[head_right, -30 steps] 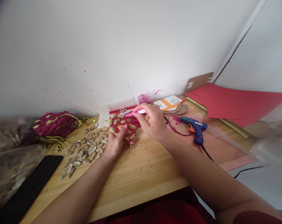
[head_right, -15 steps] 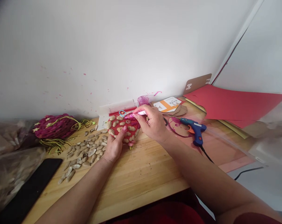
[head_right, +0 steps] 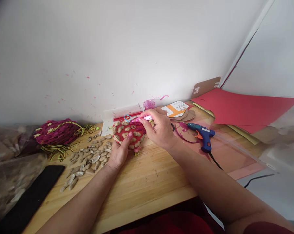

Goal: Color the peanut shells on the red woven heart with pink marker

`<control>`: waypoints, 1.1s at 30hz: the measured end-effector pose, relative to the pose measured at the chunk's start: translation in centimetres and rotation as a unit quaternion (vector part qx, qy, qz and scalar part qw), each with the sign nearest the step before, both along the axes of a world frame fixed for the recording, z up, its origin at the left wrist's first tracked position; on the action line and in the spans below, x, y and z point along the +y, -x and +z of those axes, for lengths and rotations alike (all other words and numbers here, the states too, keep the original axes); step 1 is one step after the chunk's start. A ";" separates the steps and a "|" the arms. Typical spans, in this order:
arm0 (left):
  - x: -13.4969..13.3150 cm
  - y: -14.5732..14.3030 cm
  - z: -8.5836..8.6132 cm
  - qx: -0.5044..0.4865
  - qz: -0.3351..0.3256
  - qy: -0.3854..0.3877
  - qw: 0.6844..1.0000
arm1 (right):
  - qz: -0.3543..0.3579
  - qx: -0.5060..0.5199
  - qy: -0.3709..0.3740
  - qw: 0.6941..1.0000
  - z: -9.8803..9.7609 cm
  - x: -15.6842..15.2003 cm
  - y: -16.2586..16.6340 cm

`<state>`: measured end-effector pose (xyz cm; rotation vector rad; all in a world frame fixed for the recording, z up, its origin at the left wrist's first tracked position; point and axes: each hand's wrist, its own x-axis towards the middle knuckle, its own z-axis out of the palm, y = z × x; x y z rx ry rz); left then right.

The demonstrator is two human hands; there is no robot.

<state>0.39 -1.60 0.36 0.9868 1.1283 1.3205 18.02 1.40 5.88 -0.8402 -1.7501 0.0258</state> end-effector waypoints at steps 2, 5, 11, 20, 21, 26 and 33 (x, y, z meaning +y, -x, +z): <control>0.0 0.0 0.0 0.003 0.003 0.001 1.000 | -0.005 0.007 0.007 1.000 0.1 0.0 -0.1; 0.0 0.0 -0.2 0.015 0.000 -0.010 1.000 | 0.017 0.014 0.025 0.999 0.1 0.0 -0.1; 0.2 0.4 -1.1 0.036 0.000 -0.015 0.999 | 0.010 0.023 0.023 0.999 0.1 -0.1 -0.1; 0.0 -0.1 0.0 0.019 0.005 -0.014 1.000 | 0.019 0.020 0.018 0.999 0.0 0.1 -0.2; -0.1 -0.1 0.1 0.018 0.004 -0.014 1.000 | 0.013 0.028 0.023 0.999 0.0 0.2 -0.3; -0.1 0.0 0.3 0.000 0.000 -0.010 1.000 | 0.029 0.038 0.046 0.998 0.0 0.2 -0.4; -0.2 -0.2 0.7 -0.014 0.004 -0.006 1.000 | 0.019 0.079 0.074 0.994 -0.1 0.6 -0.6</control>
